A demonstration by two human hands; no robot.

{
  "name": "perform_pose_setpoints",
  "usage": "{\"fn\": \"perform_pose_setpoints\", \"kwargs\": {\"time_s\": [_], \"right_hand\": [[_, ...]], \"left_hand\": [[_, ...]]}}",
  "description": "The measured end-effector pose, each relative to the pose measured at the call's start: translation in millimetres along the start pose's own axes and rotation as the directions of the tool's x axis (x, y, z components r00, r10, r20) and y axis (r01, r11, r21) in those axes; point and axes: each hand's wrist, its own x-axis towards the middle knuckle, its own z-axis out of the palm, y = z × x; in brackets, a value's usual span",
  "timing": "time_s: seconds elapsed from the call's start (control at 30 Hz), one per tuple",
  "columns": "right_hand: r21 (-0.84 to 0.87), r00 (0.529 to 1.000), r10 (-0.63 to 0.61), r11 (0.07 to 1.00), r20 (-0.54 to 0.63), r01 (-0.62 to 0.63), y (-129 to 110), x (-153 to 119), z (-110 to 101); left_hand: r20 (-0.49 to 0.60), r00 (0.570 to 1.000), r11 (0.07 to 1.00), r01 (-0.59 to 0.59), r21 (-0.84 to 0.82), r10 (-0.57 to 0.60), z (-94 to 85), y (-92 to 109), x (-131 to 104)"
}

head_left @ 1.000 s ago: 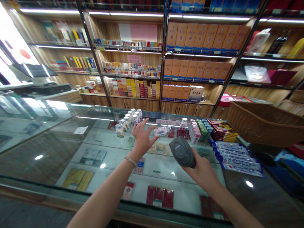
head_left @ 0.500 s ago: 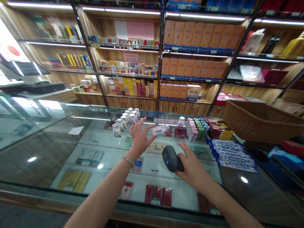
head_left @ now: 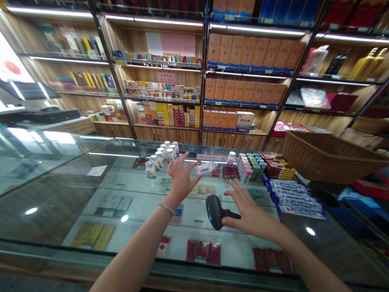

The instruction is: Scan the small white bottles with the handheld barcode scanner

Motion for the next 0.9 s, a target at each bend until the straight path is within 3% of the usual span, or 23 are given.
{"fn": "perform_pose_setpoints", "kwargs": {"time_s": [0.17,0.33,0.43,0.67,0.9], "right_hand": [[-0.034,0.94,-0.012,0.999,-0.341,0.0,7,49,-24],[-0.025,0.843,0.067,0.995,-0.534,-0.095,4,98,-19],[0.017,0.821,0.141,0.987,-0.553,-0.158,3,115,-8],[0.041,0.867,0.181,0.982,-0.464,-0.184,14,126,8],[0.099,0.902,0.183,0.983,-0.39,-0.156,21,127,6]], "left_hand": [[-0.022,1.0,1.0,-0.018,-0.009,0.018,-0.7,0,1],[-0.031,0.999,1.0,-0.01,-0.01,0.009,-2.3,3,1],[-0.03,1.0,1.0,-0.005,-0.012,0.005,-4.2,5,1],[-0.02,0.999,0.999,-0.041,-0.003,0.041,-2.4,4,0],[-0.01,0.998,0.998,-0.06,0.002,0.06,-4.5,6,0]]}}
